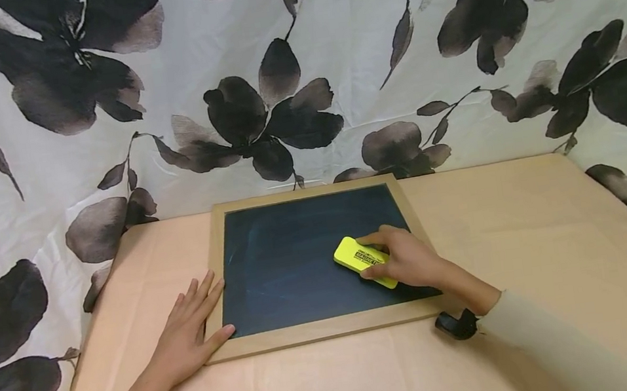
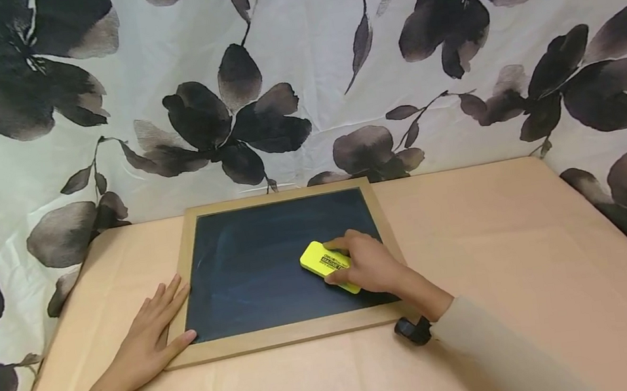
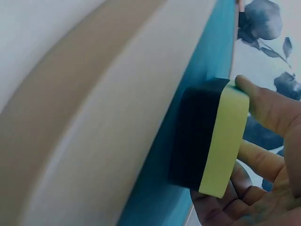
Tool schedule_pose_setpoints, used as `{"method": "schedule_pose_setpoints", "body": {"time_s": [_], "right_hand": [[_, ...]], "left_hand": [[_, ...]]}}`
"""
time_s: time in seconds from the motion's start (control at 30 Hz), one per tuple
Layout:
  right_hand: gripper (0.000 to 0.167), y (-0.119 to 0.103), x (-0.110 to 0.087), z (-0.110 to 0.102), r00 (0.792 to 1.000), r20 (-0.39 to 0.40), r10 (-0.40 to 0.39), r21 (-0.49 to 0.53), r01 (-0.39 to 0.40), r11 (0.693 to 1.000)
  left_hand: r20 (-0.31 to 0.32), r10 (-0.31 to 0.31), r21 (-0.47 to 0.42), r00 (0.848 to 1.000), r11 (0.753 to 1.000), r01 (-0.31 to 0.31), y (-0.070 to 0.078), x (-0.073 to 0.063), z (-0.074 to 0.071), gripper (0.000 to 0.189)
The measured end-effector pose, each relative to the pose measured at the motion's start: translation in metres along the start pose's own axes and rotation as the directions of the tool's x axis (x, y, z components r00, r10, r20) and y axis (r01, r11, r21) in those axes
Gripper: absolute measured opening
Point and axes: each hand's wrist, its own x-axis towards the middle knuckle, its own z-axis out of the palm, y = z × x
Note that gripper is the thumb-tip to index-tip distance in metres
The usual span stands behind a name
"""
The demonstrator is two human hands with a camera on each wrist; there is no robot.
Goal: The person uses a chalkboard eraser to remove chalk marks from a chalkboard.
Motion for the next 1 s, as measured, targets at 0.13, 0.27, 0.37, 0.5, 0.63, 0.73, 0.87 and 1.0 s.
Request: {"method": "schedule_pose_setpoints", "body": {"time_s": [0.13,0.27,0.37,0.5,0.63,0.73,0.87,1.0], "right_hand": [[0.061,-0.021,0.013,0.012,1.000,0.002,0.007,-0.029,-0.007,1.000],[0.062,-0.039,0.025,0.022,1.000,0.004,0.011,-0.054,-0.010,0.999],[0.062,-0.051,0.033,0.030,1.000,0.027,0.007,-0.066,-0.005,0.998],[0.062,-0.069,0.045,0.041,0.998,0.068,-0.012,-0.077,0.017,0.997],[0.062,-0.087,0.059,0.054,0.993,0.104,-0.056,-0.082,0.065,0.995],[0.062,-0.097,0.068,0.062,0.988,0.126,-0.086,-0.054,0.093,0.994],[0.061,-0.107,0.077,0.069,0.978,0.162,-0.133,-0.025,0.139,0.990],[0.060,-0.113,0.080,0.069,0.964,0.198,-0.176,-0.046,0.188,0.981]], "left_hand": [[-0.008,-0.003,-0.004,1.000,1.000,0.003,0.001,-0.001,-0.002,0.077],[-0.004,0.003,-0.010,1.000,1.000,-0.003,0.001,0.000,-0.002,0.077],[0.002,0.000,-0.012,1.000,1.000,0.000,0.002,0.000,-0.001,0.077],[0.003,-0.003,-0.007,1.000,1.000,0.003,0.004,-0.001,-0.002,0.077],[0.002,-0.003,-0.001,1.000,1.000,0.003,0.003,0.001,-0.003,0.077],[0.006,-0.010,-0.003,1.000,1.000,0.010,0.003,0.001,-0.002,0.077],[0.014,-0.018,0.000,1.000,1.000,0.018,0.002,0.001,-0.003,0.077],[0.017,-0.027,0.006,1.000,1.000,0.027,0.001,0.001,-0.003,0.078]]}}
